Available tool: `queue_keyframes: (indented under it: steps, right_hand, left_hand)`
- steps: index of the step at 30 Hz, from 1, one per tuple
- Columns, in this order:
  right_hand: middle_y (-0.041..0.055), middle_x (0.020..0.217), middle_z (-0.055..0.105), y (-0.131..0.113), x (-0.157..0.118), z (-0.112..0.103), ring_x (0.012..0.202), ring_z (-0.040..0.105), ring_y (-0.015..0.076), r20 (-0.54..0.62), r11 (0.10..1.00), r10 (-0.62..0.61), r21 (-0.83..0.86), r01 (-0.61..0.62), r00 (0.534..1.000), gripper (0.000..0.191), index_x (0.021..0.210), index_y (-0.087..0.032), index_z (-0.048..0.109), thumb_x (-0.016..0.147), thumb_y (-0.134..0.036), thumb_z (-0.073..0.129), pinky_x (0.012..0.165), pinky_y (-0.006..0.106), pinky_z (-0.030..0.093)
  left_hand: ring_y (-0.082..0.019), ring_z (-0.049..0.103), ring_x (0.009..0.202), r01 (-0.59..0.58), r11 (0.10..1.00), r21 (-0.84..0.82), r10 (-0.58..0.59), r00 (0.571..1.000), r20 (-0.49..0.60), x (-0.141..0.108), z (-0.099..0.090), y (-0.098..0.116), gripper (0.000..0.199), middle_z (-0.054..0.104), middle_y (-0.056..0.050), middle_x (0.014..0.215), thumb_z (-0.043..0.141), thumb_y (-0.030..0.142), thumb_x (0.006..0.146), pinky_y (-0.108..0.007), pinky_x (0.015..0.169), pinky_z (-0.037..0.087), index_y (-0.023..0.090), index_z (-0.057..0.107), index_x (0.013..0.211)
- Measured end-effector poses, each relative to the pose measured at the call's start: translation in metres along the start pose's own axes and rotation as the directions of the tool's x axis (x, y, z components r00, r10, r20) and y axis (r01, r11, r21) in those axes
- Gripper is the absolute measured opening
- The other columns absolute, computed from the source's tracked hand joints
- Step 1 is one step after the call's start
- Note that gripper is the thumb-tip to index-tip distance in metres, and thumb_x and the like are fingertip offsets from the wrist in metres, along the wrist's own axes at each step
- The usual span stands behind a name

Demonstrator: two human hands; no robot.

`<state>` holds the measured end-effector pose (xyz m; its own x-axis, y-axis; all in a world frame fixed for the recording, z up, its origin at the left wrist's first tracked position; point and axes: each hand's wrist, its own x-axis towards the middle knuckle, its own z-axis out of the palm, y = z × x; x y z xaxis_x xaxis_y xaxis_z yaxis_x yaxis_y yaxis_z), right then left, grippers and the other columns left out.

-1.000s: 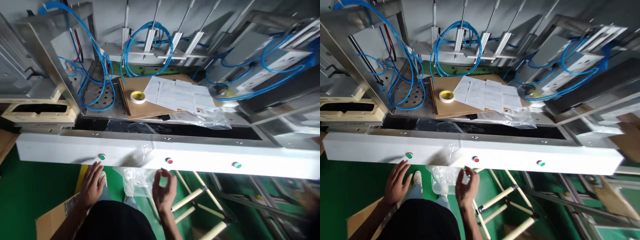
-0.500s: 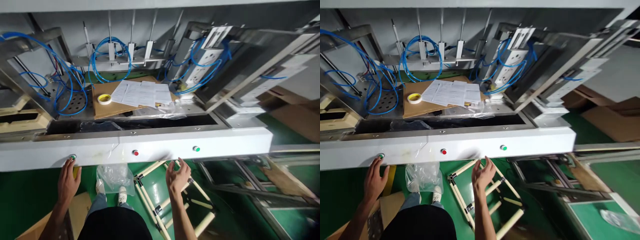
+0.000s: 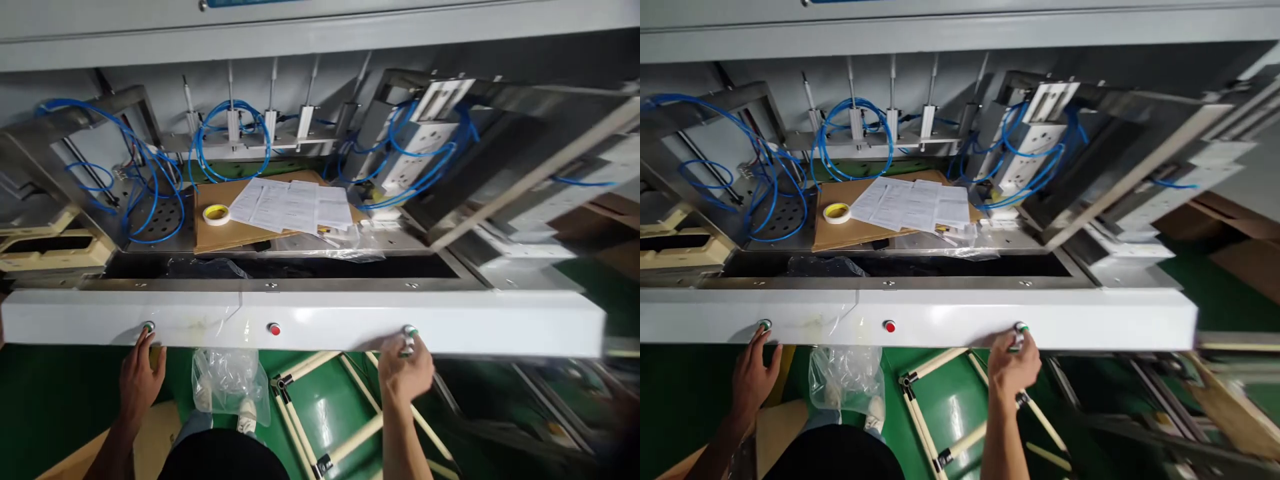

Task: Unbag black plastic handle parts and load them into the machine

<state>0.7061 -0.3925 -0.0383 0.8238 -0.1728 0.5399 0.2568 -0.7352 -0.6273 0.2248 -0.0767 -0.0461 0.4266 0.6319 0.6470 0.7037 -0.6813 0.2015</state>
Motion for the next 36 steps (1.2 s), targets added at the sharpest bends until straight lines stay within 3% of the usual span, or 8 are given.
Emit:
queue_keyframes:
  steps: [8, 14, 17, 19, 23, 26, 30, 36]
  right_hand:
    - [0.0172, 0.082, 0.067, 0.012, 0.010, 0.016, 0.082, 0.062, 0.0374, -0.090, 0.988, -0.153, 0.001, 0.154, 0.984, 0.032, 0.107, -0.016, 0.076, 0.087, -0.030, 0.055, 0.078, 0.054, 0.047]
    - [0.0133, 0.076, 0.058, -0.001, 0.008, 0.006, 0.078, 0.055, 0.0364, -0.106, 0.994, -0.110, -0.030, 0.107, 0.988, 0.028, 0.101, -0.018, 0.076, 0.079, -0.028, 0.062, 0.071, 0.050, 0.040]
    - [0.0154, 0.085, 0.064, -0.044, -0.024, 0.005, 0.087, 0.059, 0.0386, -0.204, 0.972, -0.229, 0.006, 0.235, 0.952, 0.031, 0.106, -0.016, 0.075, 0.084, -0.037, 0.067, 0.077, 0.052, 0.043]
    - [0.0137, 0.089, 0.068, -0.092, -0.054, 0.006, 0.088, 0.062, 0.0343, -0.117, 0.915, -0.358, 0.154, 0.373, 0.926, 0.030, 0.108, -0.017, 0.073, 0.091, -0.041, 0.063, 0.081, 0.048, 0.046]
    - [0.0138, 0.108, 0.073, -0.204, -0.099, 0.016, 0.098, 0.064, 0.0300, 0.231, 0.701, -0.692, 0.441, 0.560, 0.684, 0.036, 0.120, -0.022, 0.072, 0.102, -0.047, 0.054, 0.091, 0.045, 0.049]
    - [0.0152, 0.120, 0.074, -0.264, -0.105, 0.032, 0.107, 0.063, 0.0331, 0.387, 0.696, -0.714, 0.483, 0.531, 0.583, 0.044, 0.133, -0.023, 0.069, 0.099, -0.050, 0.061, 0.094, 0.046, 0.047]
    - [0.0166, 0.114, 0.076, -0.295, -0.091, 0.055, 0.106, 0.063, 0.0350, 0.550, 0.799, -0.594, 0.485, 0.354, 0.587, 0.034, 0.114, -0.021, 0.078, 0.097, -0.043, 0.058, 0.095, 0.048, 0.046]
    - [0.0141, 0.093, 0.080, -0.296, -0.070, 0.066, 0.088, 0.073, 0.0296, 0.651, 0.836, -0.518, 0.522, 0.168, 0.554, 0.042, 0.097, -0.019, 0.076, 0.098, -0.053, 0.050, 0.081, 0.040, 0.055]
  left_hand:
    - [-0.033, 0.073, 0.116, -0.001, 0.998, 0.059, 0.001, 1.000, 0.005, 0.000, 0.006, 0.007, 0.038, 0.065, -0.021, 0.145, 0.060, 0.032, 0.104, -0.039, 0.085, 0.058, 0.015, 0.056, 0.138]
    - [-0.032, 0.071, 0.118, 0.000, 1.000, 0.003, 0.000, 1.000, -0.015, 0.005, -0.006, 0.007, 0.039, 0.069, -0.018, 0.139, 0.057, 0.031, 0.106, -0.040, 0.091, 0.057, 0.015, 0.056, 0.141]
    - [-0.031, 0.071, 0.116, 0.009, 0.999, -0.047, -0.012, 0.999, -0.052, 0.013, -0.017, 0.010, 0.031, 0.071, -0.017, 0.133, 0.059, 0.029, 0.105, -0.041, 0.095, 0.056, 0.017, 0.060, 0.134]
    - [-0.030, 0.070, 0.116, 0.009, 0.997, -0.076, -0.015, 0.997, -0.076, 0.021, -0.023, 0.017, 0.027, 0.070, -0.016, 0.132, 0.061, 0.028, 0.104, -0.042, 0.096, 0.055, 0.018, 0.062, 0.129]
    - [-0.030, 0.069, 0.113, -0.033, 0.992, -0.125, 0.020, 0.995, -0.101, 0.041, -0.026, 0.034, 0.020, 0.069, -0.016, 0.125, 0.063, 0.029, 0.103, -0.043, 0.095, 0.055, 0.020, 0.063, 0.120]
    - [-0.030, 0.068, 0.110, -0.030, 0.991, -0.134, 0.016, 0.994, -0.108, 0.055, -0.023, 0.040, 0.017, 0.068, -0.015, 0.119, 0.064, 0.031, 0.102, -0.045, 0.095, 0.054, 0.020, 0.063, 0.115]
    - [-0.029, 0.066, 0.105, -0.007, 0.997, -0.075, 0.000, 0.996, -0.095, 0.065, -0.020, 0.035, 0.019, 0.067, -0.015, 0.118, 0.064, 0.032, 0.102, -0.044, 0.092, 0.050, 0.019, 0.063, 0.117]
    - [-0.028, 0.063, 0.099, 0.056, 0.998, -0.039, -0.061, 0.987, -0.151, 0.078, -0.029, 0.031, 0.012, 0.064, -0.013, 0.108, 0.068, 0.027, 0.099, -0.043, 0.088, 0.046, 0.021, 0.067, 0.109]
